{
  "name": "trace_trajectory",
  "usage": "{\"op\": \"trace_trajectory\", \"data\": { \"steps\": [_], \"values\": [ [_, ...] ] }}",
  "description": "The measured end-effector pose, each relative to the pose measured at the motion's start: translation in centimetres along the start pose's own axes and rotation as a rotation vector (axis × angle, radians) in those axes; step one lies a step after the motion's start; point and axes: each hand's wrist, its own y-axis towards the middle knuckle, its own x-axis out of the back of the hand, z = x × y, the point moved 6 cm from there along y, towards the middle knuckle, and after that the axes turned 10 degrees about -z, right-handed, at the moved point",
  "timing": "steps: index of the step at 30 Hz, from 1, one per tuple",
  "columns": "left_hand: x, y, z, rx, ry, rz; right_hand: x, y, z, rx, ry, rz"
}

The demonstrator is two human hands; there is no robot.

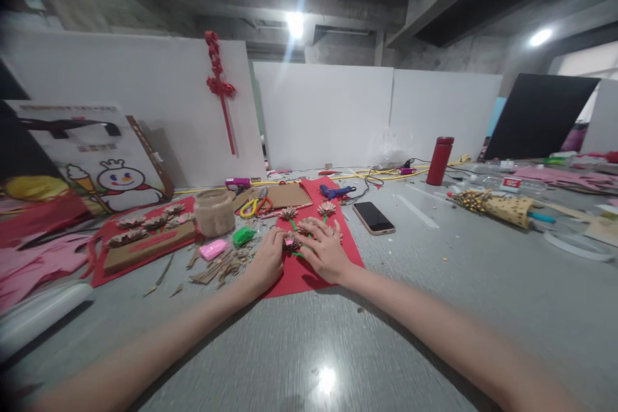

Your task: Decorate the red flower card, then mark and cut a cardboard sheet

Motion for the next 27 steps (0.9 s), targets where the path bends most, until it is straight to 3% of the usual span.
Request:
{"op": "trace_trajectory", "data": {
  "steps": [3,10,19,22,27],
  "values": [
    [0.4,0.1,-0.1,-0.013,-0.036,-0.037,1.4,0.1,-0.5,-0.036,0.045,-0.093],
    [1.9,-0.2,-1.5,-0.066,-0.096,-0.045,1.7,-0.8,-0.3,-0.069,0.111,0.002],
    [1.3,-1.9,-2.8,-0.029,-0.022,0.253,0.3,-1.8,0.8,0.030,-0.030,0.229],
    [1.3,-1.8,-3.1,-0.078,-0.027,0.288,-0.3,-1.8,0.6,0.053,-0.078,0.296],
    [1.3,-1.6,-3.1,-0.096,-0.071,0.292,-0.4,-1.8,0.4,0.049,-0.083,0.256]
  ]
}}
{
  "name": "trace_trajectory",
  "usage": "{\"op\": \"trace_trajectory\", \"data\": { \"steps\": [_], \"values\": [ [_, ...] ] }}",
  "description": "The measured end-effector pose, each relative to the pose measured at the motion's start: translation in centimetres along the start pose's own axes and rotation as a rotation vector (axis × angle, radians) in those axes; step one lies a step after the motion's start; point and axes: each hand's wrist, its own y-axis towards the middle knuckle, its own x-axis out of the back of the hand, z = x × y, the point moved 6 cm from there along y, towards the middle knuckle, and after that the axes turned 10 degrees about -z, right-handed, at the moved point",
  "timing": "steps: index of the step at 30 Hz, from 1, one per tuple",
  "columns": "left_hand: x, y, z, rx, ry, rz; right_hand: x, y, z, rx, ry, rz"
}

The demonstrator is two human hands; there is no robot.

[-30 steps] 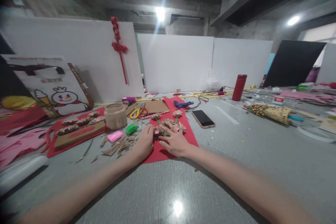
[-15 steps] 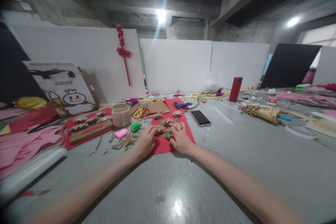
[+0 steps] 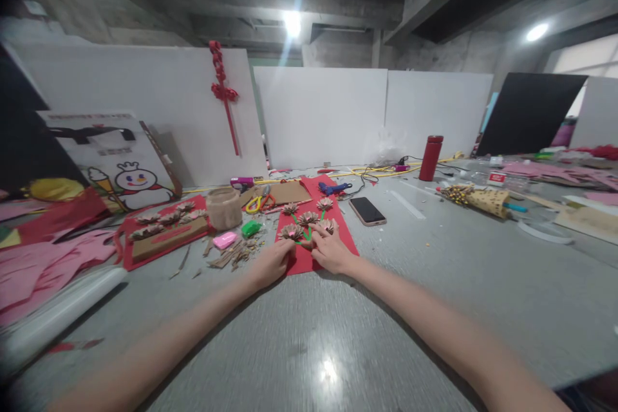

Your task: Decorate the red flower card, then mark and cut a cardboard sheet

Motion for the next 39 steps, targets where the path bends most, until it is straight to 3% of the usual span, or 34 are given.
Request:
{"op": "trace_trajectory", "data": {
  "steps": [18,28,39],
  "values": [
    [-0.2,0.0,0.2,0.020,-0.010,0.027,1.2,-0.2,0.1,-0.056,0.076,-0.092],
    [0.4,0.0,0.1,-0.022,0.038,-0.136,1.4,-0.4,-0.3,-0.070,0.106,-0.185],
    [-0.3,0.1,-0.3,-0.086,0.114,-0.029,2.0,-0.4,-0.9,-0.161,0.107,-0.255]
  ]
}}
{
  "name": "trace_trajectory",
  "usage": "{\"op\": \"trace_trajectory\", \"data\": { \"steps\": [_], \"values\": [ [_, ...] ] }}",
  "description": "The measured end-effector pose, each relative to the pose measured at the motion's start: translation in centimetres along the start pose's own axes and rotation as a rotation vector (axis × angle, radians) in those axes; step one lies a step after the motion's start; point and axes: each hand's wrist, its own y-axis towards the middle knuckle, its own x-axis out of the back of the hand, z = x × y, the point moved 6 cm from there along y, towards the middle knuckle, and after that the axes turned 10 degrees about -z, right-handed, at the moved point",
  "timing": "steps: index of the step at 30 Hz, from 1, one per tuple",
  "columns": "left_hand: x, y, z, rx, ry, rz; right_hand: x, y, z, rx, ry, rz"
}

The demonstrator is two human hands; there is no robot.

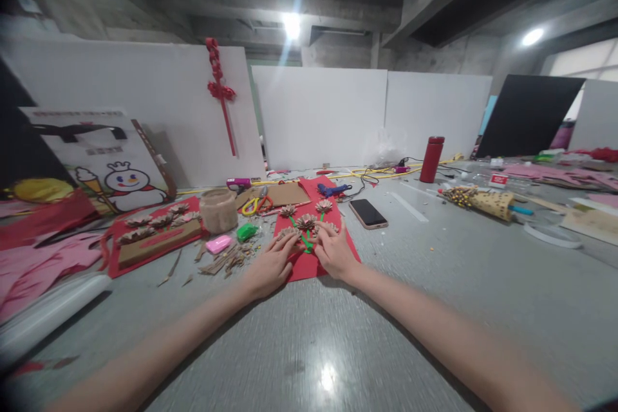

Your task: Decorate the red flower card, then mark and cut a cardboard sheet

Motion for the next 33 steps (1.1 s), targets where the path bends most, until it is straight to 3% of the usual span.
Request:
{"op": "trace_trajectory", "data": {
  "steps": [25,33],
  "values": [
    [-0.43,-0.06,-0.83,-0.131,0.027,0.153,0.25,0.12,-0.65,-0.091,0.045,-0.080],
    [-0.46,-0.11,-0.93,-0.137,0.022,0.152,0.21,0.13,-0.78,-0.098,0.041,-0.074]
  ]
}}
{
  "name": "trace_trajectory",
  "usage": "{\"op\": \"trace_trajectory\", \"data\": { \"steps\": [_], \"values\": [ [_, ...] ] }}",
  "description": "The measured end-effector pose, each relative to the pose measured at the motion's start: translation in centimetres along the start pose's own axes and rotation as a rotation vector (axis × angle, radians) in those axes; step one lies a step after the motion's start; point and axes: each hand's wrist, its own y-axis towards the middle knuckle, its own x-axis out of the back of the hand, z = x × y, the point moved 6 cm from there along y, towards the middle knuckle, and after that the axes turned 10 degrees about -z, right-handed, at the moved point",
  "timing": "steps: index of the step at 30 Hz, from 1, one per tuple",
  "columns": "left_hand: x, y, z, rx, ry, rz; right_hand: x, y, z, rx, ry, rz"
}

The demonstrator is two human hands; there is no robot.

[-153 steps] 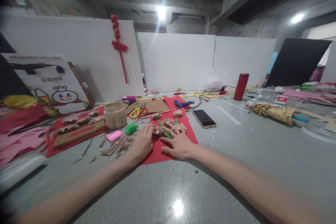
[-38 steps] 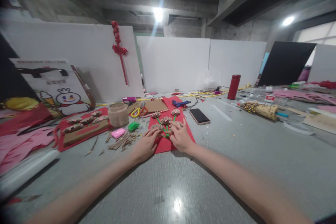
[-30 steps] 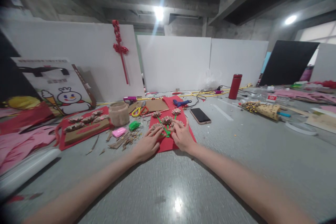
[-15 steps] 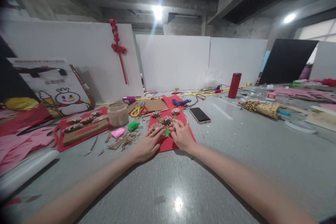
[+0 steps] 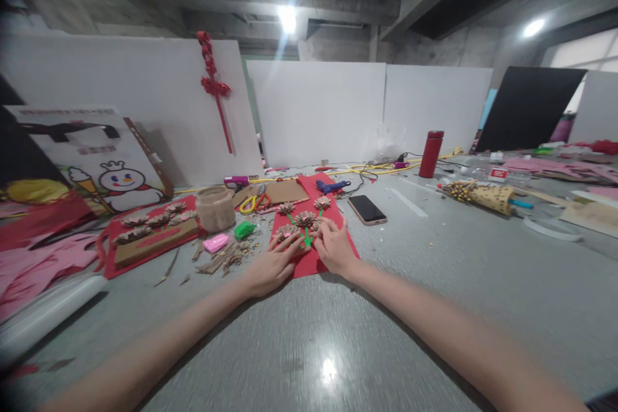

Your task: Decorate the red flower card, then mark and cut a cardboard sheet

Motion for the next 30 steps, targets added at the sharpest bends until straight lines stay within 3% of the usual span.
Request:
{"op": "trace_trajectory", "data": {
  "steps": [6,8,13,15,21,30],
  "values": [
    [0.0,0.0,0.0,0.026,-0.004,-0.003,0.0,0.0,-0.1,-0.013,0.012,-0.008],
    [0.1,0.0,0.4,0.071,-0.002,-0.053,0.0,0.0,-0.1,-0.017,0.005,-0.010],
    [1.1,-0.6,2.9,0.416,0.100,-0.309,-0.1,-0.1,0.3,0.029,0.001,0.022],
    [1.3,-0.8,3.2,0.476,0.151,-0.354,-0.4,-0.2,0.7,0.098,-0.001,0.068],
    [1.7,-1.1,2.9,0.454,0.273,-0.391,-1.7,-0.6,1.4,0.259,-0.054,0.242],
    [0.7,-1.0,3.3,0.467,0.263,-0.310,-1.7,-0.6,1.6,0.257,-0.118,0.286]
  ]
}}
